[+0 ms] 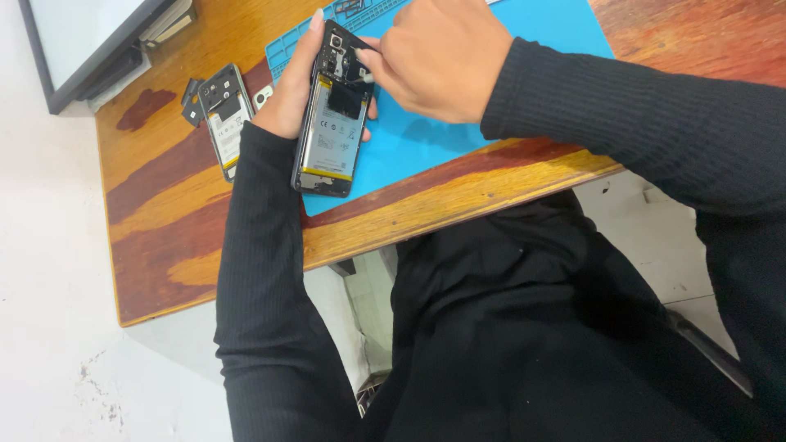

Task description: The person disassembles a smartphone by removing screws, prying open the case, and detaching internal components. They use a screwdriver and a prying tool to separate the back cover, remove the battery, and disconnect the motherboard from the frame.

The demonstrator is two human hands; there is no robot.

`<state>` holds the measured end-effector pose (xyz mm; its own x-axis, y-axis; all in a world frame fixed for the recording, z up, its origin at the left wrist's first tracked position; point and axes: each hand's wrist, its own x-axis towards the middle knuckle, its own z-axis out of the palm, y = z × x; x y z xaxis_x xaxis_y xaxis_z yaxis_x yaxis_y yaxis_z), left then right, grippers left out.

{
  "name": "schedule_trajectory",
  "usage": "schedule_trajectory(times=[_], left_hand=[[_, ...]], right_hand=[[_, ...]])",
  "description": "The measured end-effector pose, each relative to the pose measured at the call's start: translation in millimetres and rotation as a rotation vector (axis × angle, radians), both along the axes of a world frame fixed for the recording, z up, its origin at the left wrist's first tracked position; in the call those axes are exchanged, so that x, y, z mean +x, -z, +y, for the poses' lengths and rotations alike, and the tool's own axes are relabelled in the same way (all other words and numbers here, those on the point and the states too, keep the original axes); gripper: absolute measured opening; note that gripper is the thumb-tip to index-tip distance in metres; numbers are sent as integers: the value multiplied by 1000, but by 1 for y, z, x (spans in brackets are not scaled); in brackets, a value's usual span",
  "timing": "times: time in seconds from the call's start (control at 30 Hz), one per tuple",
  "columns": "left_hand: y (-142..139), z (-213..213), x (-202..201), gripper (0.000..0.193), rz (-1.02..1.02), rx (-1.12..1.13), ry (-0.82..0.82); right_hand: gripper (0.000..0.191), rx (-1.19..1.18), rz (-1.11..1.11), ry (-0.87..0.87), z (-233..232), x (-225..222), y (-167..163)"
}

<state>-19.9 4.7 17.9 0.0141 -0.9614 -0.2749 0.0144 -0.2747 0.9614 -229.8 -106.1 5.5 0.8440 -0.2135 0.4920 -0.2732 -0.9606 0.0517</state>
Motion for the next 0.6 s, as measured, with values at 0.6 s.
schedule_trajectory(times=[0.6], left_hand=[[2, -1, 2, 75, 2, 19, 12]], right_hand=[[42, 37, -191, -74, 2, 1, 0]])
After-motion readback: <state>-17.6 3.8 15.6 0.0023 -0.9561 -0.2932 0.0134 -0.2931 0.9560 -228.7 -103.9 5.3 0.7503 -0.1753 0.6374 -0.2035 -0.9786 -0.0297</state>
